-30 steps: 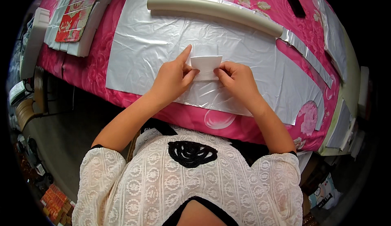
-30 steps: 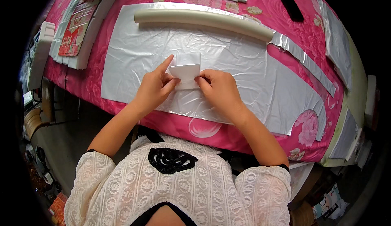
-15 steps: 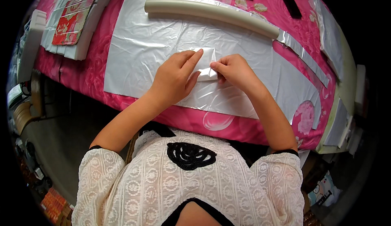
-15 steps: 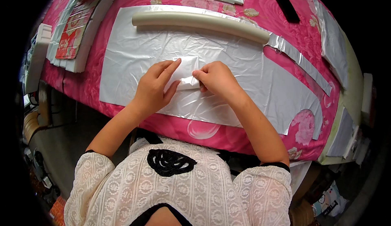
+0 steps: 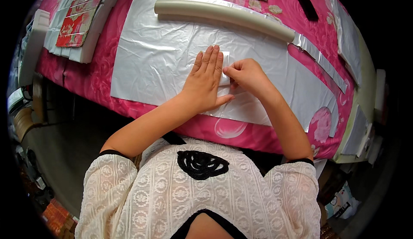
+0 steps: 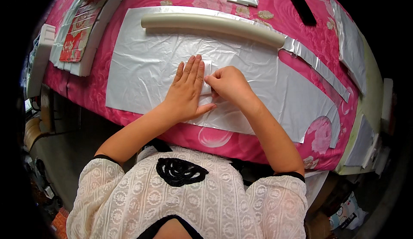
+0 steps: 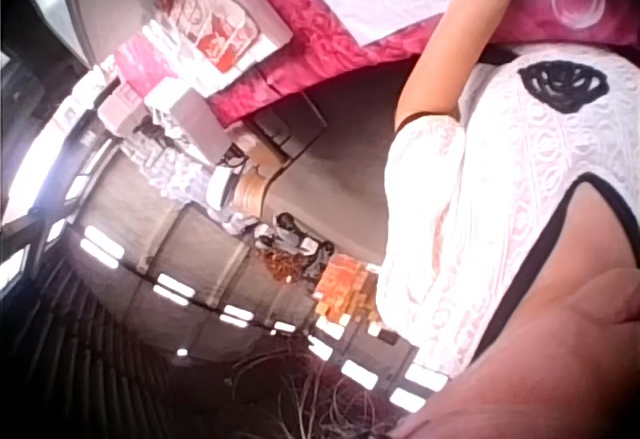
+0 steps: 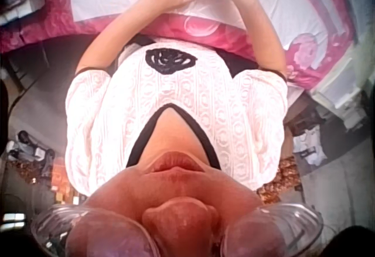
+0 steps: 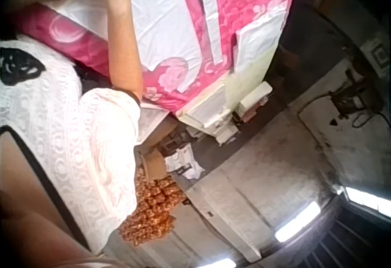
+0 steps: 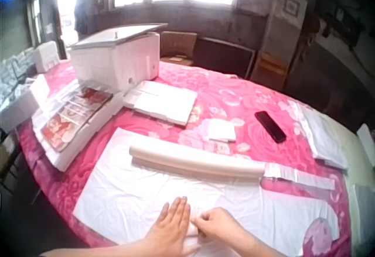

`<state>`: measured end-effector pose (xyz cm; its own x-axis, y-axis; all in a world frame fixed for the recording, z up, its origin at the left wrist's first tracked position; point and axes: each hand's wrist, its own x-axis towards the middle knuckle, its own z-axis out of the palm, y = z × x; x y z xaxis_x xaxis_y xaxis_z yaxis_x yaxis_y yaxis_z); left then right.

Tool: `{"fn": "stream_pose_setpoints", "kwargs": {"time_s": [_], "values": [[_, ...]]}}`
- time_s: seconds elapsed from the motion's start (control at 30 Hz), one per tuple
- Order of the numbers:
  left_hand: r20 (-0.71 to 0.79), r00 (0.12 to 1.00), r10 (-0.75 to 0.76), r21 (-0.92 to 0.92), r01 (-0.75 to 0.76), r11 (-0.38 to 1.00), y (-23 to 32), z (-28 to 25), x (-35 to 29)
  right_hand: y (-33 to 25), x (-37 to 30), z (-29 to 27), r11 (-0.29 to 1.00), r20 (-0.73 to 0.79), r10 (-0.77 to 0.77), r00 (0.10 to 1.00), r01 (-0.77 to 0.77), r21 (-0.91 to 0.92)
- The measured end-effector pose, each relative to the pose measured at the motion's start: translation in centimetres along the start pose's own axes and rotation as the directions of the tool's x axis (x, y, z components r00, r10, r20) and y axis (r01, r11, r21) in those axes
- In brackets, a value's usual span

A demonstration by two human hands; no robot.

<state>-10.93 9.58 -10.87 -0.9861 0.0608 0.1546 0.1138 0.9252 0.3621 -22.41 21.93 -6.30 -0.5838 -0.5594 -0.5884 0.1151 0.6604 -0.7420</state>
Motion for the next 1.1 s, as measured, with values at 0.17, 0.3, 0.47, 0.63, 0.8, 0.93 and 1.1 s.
{"fn": "stream_pose_setpoints", "kwargs": {"time_s": [0.17, 0.3, 0.47, 0.63, 0.8, 0.93, 1.1], "values": [[0.02, 1.0, -0.024, -0.016, 0.024, 1.0, 0.2, -0.1, -0.1, -0.4, -3.2, 1.0, 0.868, -0.223, -0.242, 0.944, 0.108, -0.485], [-0.067, 0.997, 0.028, -0.04, -0.031, 0.999, 0.0, -0.5, -0.3, 0.8, -4.3, 0.5, 0.661, -0.215, -0.47, 0.856, 0.18, -0.729], [-0.188, 0.979, -0.076, -0.47, -0.022, 0.882, -0.3, -4.4, -4.2, 0.6, -0.6, 1.8, 0.353, -0.007, -0.822, 0.57, 0.499, -0.792], [0.448, 0.837, -0.314, -0.82, 0.525, 0.229, -0.6, -6.7, -13.0, 0.6, 2.2, 5.6, 0.398, 0.056, -0.779, 0.625, 0.561, -0.726], [0.714, 0.563, -0.415, -0.688, 0.672, -0.273, -0.3, -4.4, -18.7, -0.7, -1.8, 12.7, 0.579, 0.139, -0.642, 0.754, 0.596, -0.556], [0.832, 0.347, -0.432, -0.554, 0.499, -0.666, 0.0, -5.6, -17.5, -0.3, -4.4, 17.5, 0.557, 0.356, -0.642, 0.679, 0.732, -0.392], [0.653, 0.564, -0.506, -0.629, 0.775, 0.052, 0.0, -8.3, -16.5, -1.3, -4.3, 15.1, 0.314, 0.47, -0.722, 0.508, 0.846, -0.432]]}}
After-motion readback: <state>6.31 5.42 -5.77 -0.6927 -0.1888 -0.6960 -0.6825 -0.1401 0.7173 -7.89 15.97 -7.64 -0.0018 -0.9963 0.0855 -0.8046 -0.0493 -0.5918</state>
